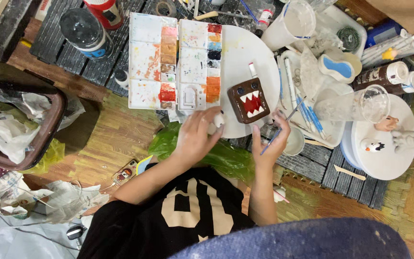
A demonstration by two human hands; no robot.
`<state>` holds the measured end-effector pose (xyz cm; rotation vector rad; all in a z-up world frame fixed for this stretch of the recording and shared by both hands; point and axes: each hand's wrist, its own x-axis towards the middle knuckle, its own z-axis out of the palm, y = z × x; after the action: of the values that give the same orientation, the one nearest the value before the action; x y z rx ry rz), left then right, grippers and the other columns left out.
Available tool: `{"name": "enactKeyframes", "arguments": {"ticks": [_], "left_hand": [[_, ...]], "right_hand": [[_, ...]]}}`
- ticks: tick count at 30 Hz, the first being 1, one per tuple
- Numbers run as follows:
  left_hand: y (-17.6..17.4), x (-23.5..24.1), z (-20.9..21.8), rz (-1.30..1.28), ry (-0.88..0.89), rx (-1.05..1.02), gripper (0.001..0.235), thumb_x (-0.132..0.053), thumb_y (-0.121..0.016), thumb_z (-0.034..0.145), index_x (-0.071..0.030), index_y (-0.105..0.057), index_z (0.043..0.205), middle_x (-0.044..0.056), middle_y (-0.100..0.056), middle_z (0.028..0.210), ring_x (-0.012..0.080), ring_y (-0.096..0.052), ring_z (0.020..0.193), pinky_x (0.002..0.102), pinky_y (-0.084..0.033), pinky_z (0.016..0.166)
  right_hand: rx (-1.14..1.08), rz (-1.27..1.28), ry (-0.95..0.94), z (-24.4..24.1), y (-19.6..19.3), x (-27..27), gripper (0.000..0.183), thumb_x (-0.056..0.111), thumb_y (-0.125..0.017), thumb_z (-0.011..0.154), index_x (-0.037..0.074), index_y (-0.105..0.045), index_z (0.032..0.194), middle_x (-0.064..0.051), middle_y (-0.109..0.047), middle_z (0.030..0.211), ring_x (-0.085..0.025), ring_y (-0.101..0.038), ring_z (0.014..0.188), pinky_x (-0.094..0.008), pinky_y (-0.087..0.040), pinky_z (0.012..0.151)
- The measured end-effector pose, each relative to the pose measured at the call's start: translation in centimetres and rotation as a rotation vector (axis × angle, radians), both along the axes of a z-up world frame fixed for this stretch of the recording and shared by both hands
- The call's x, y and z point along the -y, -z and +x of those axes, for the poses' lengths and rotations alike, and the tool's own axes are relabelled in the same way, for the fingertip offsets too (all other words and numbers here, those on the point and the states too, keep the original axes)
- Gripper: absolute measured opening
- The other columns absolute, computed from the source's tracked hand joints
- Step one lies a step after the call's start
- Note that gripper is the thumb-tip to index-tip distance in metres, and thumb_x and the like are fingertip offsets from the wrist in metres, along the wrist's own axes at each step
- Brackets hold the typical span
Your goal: The person paints details on small ceramic figurines using a fine brush and a paint palette. They apply black paint to the eyes of a white figurine and use a white marker to add details to a brown cake-shaped ceramic piece.
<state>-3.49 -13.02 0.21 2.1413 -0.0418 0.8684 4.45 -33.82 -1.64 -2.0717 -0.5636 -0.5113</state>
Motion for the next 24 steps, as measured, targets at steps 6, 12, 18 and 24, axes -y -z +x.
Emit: {"name": "enactKeyframes", "arguments": {"ticks": [6,12,18,24], "left_hand": [[0.3,0.0,-0.1,-0.018,0.104,-0.003,0.051,-0.004,-0.080,0.087,0.001,-0.049,0.126,0.016,-0.066,0.123,0.0346,-0.067,0.108,0.043,-0.054,0.090],[1.1,-0.3,-0.3,-0.021,0.166,-0.059,0.054,-0.005,-0.081,0.085,0.001,-0.052,0.131,0.016,-0.066,0.116,0.0335,-0.067,0.101,0.042,-0.055,0.089],[1.3,-3.4,-1.6,-0.380,0.081,-0.242,0.055,-0.009,-0.089,0.078,-0.008,-0.061,0.125,0.016,-0.072,0.118,0.0228,-0.070,0.091,0.036,-0.058,0.075],[2.2,-7.4,-3.9,-0.636,-0.019,0.055,0.067,-0.005,-0.084,0.092,-0.007,-0.036,0.139,0.019,-0.064,0.135,0.0230,-0.069,0.120,0.035,-0.064,0.098]], "right_hand": [[-0.062,0.194,-0.020,1.0,0.7,-0.2,0.032,0.008,-0.042,0.112,0.000,-0.048,0.142,-0.019,-0.061,0.144,-0.027,-0.061,0.132,-0.041,-0.048,0.115],[-0.029,0.197,-0.082,5.0,-0.8,-2.0,0.033,0.014,-0.040,0.118,0.002,-0.067,0.131,-0.013,-0.070,0.113,-0.021,-0.066,0.100,-0.034,-0.054,0.086],[-0.131,-0.095,-0.427,12.2,-5.9,-15.1,0.013,0.014,-0.059,0.108,0.007,-0.059,0.120,-0.011,-0.070,0.103,-0.019,-0.070,0.089,-0.031,-0.057,0.075],[0.120,-0.321,-0.475,15.4,-6.3,-24.1,0.014,0.022,-0.065,0.106,0.009,-0.059,0.105,-0.009,-0.070,0.083,-0.030,-0.070,0.075,-0.043,-0.051,0.064]]}}
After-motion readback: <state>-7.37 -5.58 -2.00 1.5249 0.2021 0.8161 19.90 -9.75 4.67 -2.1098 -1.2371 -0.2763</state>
